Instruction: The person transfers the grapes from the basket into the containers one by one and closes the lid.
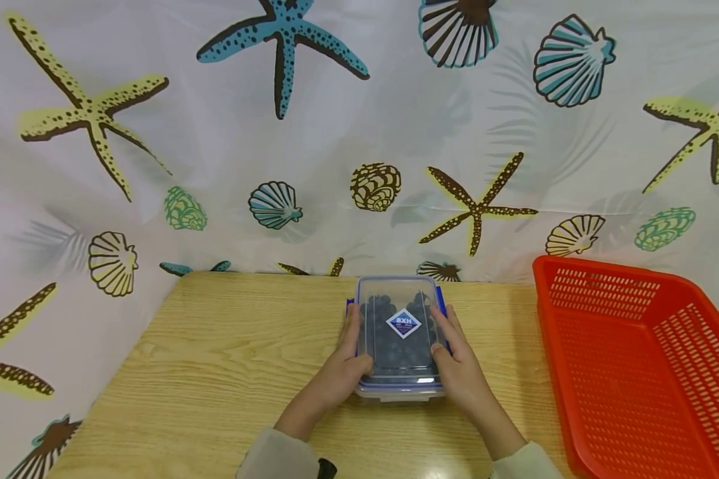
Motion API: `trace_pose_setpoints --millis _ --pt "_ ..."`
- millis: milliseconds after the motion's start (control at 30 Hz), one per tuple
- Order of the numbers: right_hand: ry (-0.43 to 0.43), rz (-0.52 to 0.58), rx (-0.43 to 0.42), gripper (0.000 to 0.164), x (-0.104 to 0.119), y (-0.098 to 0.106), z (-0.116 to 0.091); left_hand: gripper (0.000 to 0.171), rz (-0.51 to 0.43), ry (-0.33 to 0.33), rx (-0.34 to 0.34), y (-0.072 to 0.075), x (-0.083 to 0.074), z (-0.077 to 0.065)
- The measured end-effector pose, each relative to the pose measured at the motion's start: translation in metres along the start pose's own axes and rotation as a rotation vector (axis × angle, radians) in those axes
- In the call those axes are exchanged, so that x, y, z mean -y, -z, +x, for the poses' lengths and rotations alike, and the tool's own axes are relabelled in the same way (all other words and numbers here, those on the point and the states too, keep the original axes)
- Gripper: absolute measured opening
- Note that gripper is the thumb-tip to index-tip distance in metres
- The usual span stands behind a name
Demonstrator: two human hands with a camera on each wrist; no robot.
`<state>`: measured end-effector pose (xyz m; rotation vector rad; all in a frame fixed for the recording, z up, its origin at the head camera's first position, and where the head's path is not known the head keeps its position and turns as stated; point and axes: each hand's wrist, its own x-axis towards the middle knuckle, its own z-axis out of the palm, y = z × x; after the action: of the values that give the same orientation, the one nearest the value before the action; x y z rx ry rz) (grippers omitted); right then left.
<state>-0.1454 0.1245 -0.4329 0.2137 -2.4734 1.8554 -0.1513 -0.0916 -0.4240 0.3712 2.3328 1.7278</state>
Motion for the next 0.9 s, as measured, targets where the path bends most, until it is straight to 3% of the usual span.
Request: trace_pose_setpoints --millis 167,367,733,900 --pt "0.002 -0.005 0.011 0.061 0.0 0.001 0.001 0.104 -0.01 0.004 0.021 0.003 -0.002 -0.002" --pt "-0.003 -0.035 0.021 0.063 0.001 0.002 0.001 0.101 -0.011 -0.044 0.067 0.007 -0.006 -0.006" --pt "-0.001 -0.046 0.021 0.063 0.0 0.002 0.002 0.099 0.159 -0.203 0.058 0.002 -0.011 -0.007" --pt "0.005 -0.053 0.027 0.062 -0.001 0.002 0.002 0.091 0.212 -0.216 0.016 -0.004 -0.014 -0.008"
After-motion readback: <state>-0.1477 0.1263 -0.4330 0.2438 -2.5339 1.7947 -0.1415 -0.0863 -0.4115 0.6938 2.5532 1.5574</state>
